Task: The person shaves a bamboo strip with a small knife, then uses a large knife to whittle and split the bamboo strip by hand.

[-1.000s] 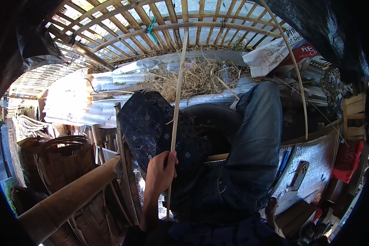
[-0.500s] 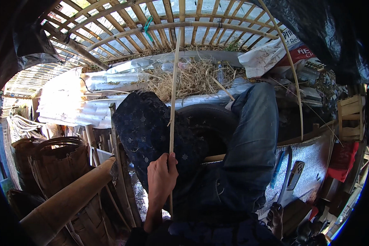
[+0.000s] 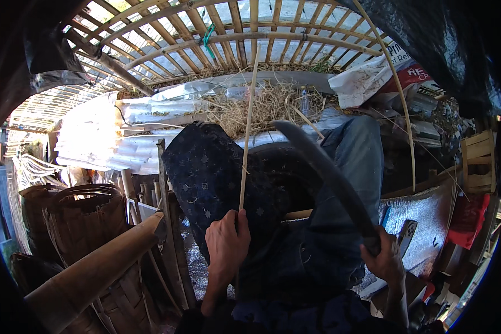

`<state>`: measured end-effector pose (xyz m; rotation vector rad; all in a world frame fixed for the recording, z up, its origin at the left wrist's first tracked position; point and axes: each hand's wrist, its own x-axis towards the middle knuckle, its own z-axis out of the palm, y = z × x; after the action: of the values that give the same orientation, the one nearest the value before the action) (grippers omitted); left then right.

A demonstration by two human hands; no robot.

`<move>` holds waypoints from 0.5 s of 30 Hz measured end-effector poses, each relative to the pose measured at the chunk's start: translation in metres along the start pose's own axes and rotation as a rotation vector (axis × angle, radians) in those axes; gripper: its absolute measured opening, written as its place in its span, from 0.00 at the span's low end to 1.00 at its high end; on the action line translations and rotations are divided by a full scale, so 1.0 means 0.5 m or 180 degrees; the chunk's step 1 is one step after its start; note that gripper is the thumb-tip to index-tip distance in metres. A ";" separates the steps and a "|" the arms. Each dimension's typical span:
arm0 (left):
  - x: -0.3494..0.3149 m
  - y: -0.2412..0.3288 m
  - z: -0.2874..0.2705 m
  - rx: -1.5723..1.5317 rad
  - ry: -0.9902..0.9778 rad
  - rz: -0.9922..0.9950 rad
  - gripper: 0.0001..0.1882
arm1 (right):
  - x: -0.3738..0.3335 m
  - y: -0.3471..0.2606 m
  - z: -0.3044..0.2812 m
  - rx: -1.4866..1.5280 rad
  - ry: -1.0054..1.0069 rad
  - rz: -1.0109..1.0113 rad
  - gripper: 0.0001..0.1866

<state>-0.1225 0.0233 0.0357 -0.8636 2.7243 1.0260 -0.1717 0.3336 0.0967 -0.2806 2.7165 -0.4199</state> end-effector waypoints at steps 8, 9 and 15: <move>-0.027 -0.028 -0.012 -0.0037 0.0071 -0.0180 0.17 | 0.157 -0.107 0.050 0.1426 -0.2841 -0.0705 0.23; -0.030 -0.024 -0.015 -0.0007 0.0030 -0.0280 0.17 | 0.170 -0.109 0.055 0.1425 -0.2858 -0.0690 0.23; -0.033 -0.030 -0.005 0.0037 0.0029 -0.0357 0.17 | 0.218 -0.113 0.067 0.1664 -0.3916 -0.0233 0.19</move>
<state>-0.1005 0.0203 0.0338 -1.0086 2.6520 0.9860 -0.2498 0.2450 0.0491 -0.3331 1.3506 -0.6651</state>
